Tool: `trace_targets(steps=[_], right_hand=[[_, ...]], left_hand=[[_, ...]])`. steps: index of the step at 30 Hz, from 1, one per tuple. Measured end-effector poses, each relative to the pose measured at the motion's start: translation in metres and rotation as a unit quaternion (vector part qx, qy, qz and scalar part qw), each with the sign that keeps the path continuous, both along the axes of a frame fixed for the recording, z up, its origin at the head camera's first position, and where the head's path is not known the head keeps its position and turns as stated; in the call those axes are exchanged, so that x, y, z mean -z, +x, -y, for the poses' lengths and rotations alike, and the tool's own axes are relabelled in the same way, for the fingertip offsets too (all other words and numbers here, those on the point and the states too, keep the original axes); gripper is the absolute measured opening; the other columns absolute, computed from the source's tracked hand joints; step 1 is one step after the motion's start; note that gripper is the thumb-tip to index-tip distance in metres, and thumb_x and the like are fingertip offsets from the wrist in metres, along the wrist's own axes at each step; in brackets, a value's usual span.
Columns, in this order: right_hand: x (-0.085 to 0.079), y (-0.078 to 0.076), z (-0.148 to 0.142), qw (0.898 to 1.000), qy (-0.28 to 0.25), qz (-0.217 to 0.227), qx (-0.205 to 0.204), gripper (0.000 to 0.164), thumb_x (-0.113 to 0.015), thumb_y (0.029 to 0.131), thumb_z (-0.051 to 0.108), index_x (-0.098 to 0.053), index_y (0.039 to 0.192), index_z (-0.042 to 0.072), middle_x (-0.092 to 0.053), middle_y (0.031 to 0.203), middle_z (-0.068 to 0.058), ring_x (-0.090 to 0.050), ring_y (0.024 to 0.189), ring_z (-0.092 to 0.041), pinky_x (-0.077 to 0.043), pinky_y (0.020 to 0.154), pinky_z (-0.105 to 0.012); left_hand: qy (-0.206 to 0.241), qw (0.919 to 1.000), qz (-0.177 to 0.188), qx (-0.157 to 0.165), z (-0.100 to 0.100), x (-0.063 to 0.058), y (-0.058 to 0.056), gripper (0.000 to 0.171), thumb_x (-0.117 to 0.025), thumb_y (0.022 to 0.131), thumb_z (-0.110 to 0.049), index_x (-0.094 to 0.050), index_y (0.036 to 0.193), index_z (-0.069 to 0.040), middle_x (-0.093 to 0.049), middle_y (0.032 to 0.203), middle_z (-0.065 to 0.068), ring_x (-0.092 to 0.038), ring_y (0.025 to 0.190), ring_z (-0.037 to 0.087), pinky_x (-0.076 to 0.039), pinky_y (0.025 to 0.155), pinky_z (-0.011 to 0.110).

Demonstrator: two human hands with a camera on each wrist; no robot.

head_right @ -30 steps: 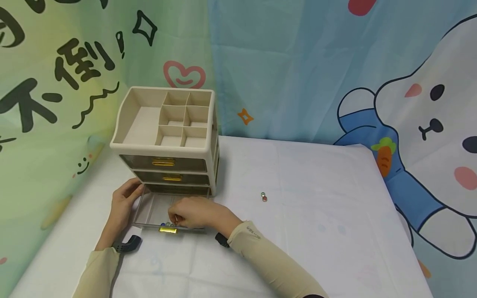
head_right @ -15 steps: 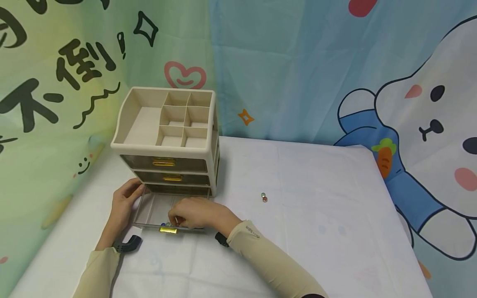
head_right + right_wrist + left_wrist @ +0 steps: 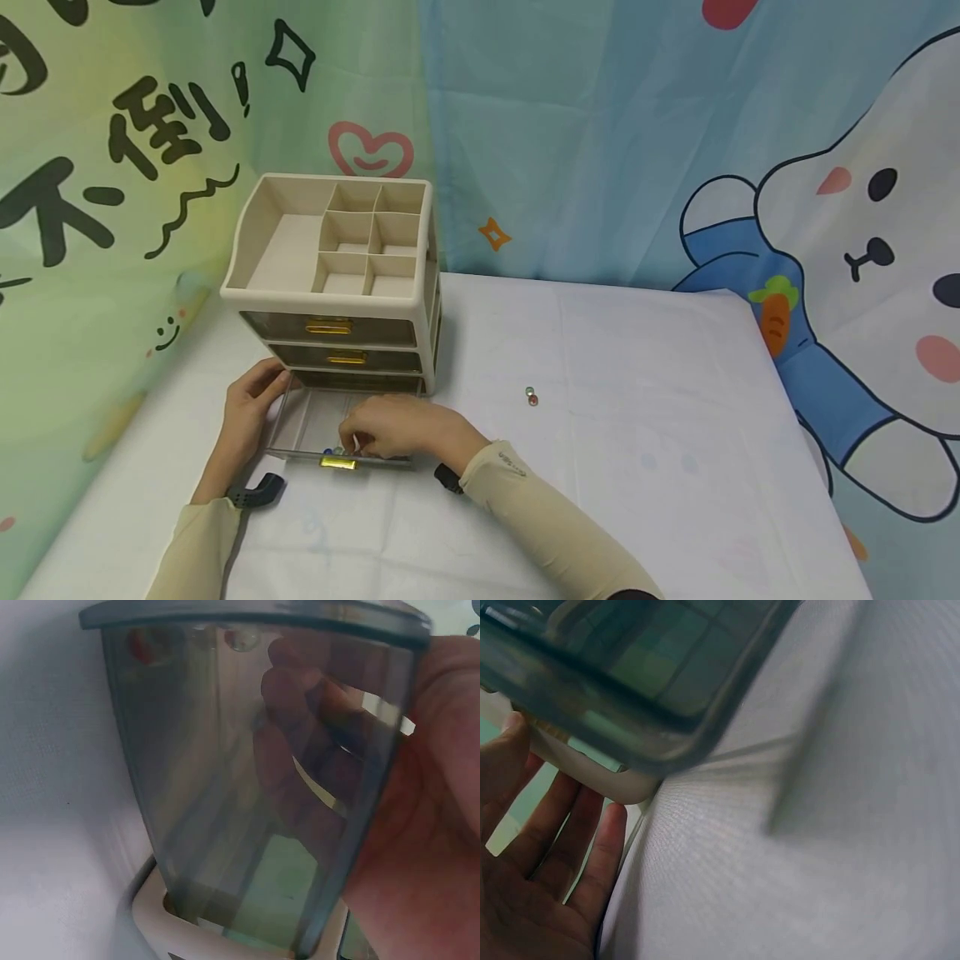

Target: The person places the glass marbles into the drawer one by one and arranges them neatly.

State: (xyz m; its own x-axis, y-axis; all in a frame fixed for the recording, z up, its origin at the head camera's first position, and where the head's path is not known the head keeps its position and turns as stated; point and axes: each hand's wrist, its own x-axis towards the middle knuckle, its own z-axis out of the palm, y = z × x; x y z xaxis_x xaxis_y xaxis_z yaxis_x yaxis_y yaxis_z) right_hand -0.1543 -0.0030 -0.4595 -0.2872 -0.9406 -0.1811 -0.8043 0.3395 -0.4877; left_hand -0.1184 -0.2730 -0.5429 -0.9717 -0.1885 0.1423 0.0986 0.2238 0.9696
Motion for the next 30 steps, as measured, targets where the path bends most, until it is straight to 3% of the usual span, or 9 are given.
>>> trace_targets(steps=[10, 19, 30], right_hand=[[-0.012, 0.0, -0.01, 0.999, -0.023, 0.024, 0.016, 0.011, -0.072, 0.1, 0.017, -0.075, 0.11, 0.018, -0.073, 0.11, 0.007, -0.063, 0.092, 0.0, -0.05, 0.079, -0.014], [-0.019, 0.0, -0.025, 0.993, -0.077, 0.081, 0.028, 0.01, -0.07, 0.1, 0.015, -0.075, 0.109, 0.014, -0.074, 0.108, 0.003, -0.061, 0.09, 0.0, -0.051, 0.081, -0.016], [-0.023, 0.003, -0.056, 0.98, -0.124, 0.118, 0.097, 0.018, -0.072, 0.099, 0.014, -0.074, 0.117, 0.014, -0.073, 0.111, -0.002, -0.06, 0.091, -0.005, -0.055, 0.085, -0.024]], left_hand=[[0.008, 1.0, 0.0, 0.0, 0.001, 0.0, -0.001, 0.029, -0.065, 0.103, -0.011, -0.065, 0.128, 0.004, -0.071, 0.11, -0.02, -0.068, 0.102, -0.002, -0.056, 0.087, 0.014], [0.006, 1.0, 0.006, -0.002, 0.002, -0.001, 0.0, 0.03, -0.065, 0.104, -0.013, -0.065, 0.129, 0.002, -0.071, 0.11, -0.02, -0.068, 0.103, -0.002, -0.056, 0.088, 0.014], [0.002, 1.0, 0.007, 0.0, 0.001, 0.0, 0.0, 0.031, -0.064, 0.104, -0.014, -0.065, 0.131, 0.002, -0.07, 0.112, -0.02, -0.068, 0.104, -0.001, -0.056, 0.089, 0.014]])
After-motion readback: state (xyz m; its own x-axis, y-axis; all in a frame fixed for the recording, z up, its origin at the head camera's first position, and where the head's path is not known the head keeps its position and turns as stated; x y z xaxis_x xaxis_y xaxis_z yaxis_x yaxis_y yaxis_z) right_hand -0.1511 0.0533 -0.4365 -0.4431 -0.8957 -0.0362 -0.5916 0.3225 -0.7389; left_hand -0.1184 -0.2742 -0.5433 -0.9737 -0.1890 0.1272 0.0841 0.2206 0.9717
